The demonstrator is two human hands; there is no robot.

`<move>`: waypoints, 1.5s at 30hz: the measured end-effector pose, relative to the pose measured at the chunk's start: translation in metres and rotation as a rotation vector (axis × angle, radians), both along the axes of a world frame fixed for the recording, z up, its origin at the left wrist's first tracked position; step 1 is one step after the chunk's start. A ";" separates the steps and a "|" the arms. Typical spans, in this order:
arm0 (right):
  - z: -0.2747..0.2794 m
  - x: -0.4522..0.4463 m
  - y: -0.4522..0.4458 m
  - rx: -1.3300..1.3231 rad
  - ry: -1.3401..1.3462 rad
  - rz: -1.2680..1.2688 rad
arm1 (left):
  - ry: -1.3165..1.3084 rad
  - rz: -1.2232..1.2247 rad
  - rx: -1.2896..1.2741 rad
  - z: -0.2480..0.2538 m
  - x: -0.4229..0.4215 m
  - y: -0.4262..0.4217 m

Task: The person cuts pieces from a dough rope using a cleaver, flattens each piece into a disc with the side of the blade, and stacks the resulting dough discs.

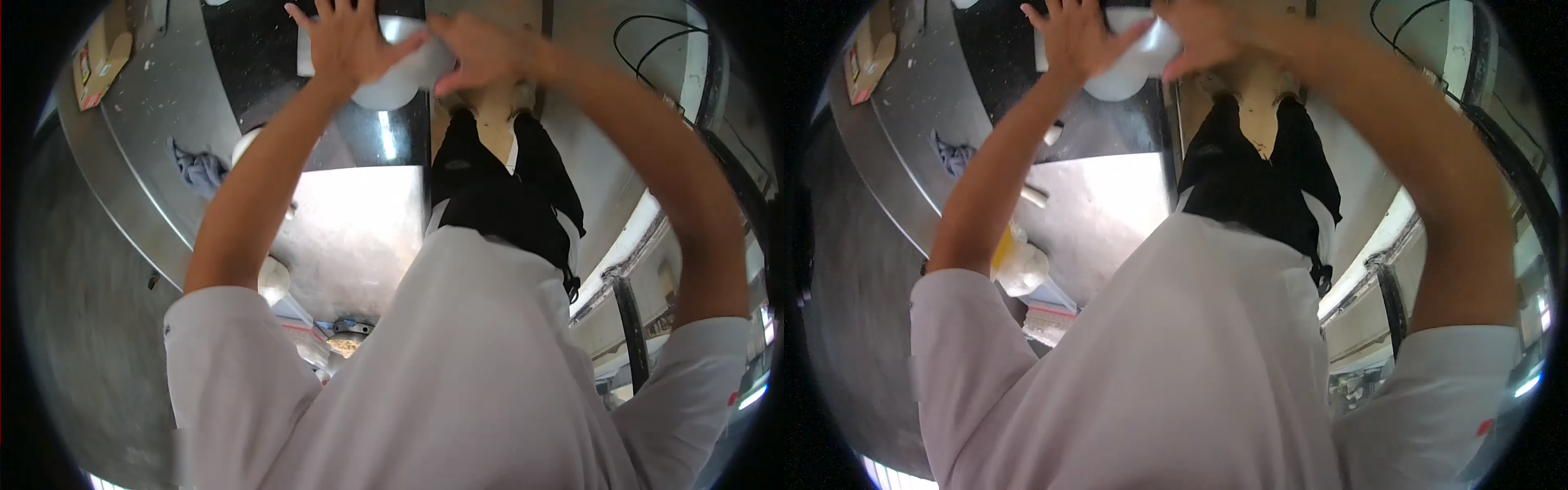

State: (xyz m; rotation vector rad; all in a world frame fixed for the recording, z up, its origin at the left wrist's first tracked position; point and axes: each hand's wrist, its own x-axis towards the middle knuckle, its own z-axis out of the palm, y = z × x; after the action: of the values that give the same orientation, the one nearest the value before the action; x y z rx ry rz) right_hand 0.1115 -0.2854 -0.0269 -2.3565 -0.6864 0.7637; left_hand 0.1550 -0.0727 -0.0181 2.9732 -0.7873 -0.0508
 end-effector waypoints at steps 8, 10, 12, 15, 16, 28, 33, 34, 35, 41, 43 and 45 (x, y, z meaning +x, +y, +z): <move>-0.015 0.051 -0.003 0.086 -0.271 -0.095 | -0.130 -0.150 -0.122 0.000 0.071 -0.011; 0.020 0.033 0.003 0.065 -0.080 -0.230 | -0.114 -0.168 -0.157 0.003 0.062 -0.009; 0.017 0.000 0.007 0.065 0.162 -0.135 | 0.012 -0.230 -0.023 0.002 0.027 -0.001; -0.006 -0.014 0.013 0.118 -0.032 -0.228 | -0.019 -0.241 -0.070 0.002 0.030 0.001; -0.008 -0.012 0.014 0.134 -0.025 -0.190 | -0.077 -0.218 -0.089 0.000 0.037 -0.001; -0.020 -0.001 -0.009 0.363 -0.049 -0.296 | 0.077 -0.661 -0.121 0.020 0.001 0.052; 0.004 -0.158 -0.001 0.314 0.206 -0.567 | 0.303 -0.562 0.107 0.051 -0.008 0.025; 0.003 -0.183 -0.009 0.305 0.199 -0.555 | 0.345 -0.568 0.128 0.055 -0.003 0.021; 0.009 -0.203 -0.018 0.227 0.233 -0.528 | 0.385 -0.571 0.151 0.060 0.003 0.018; 0.045 -0.188 -0.081 -0.005 0.405 -0.567 | 0.315 -0.645 0.166 0.073 0.019 0.021; 0.049 -0.127 -0.079 0.041 0.256 -0.656 | 0.283 -0.616 0.203 0.074 0.018 0.021; 0.034 -0.056 -0.063 0.239 0.047 -0.580 | 0.275 -0.611 0.204 0.075 0.018 0.021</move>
State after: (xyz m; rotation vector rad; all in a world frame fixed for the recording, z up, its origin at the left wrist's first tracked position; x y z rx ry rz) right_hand 0.0553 -0.3488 0.0075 -2.1429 -0.0482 0.4460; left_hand 0.1730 -0.0519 0.0573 2.6756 -1.6829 -0.5816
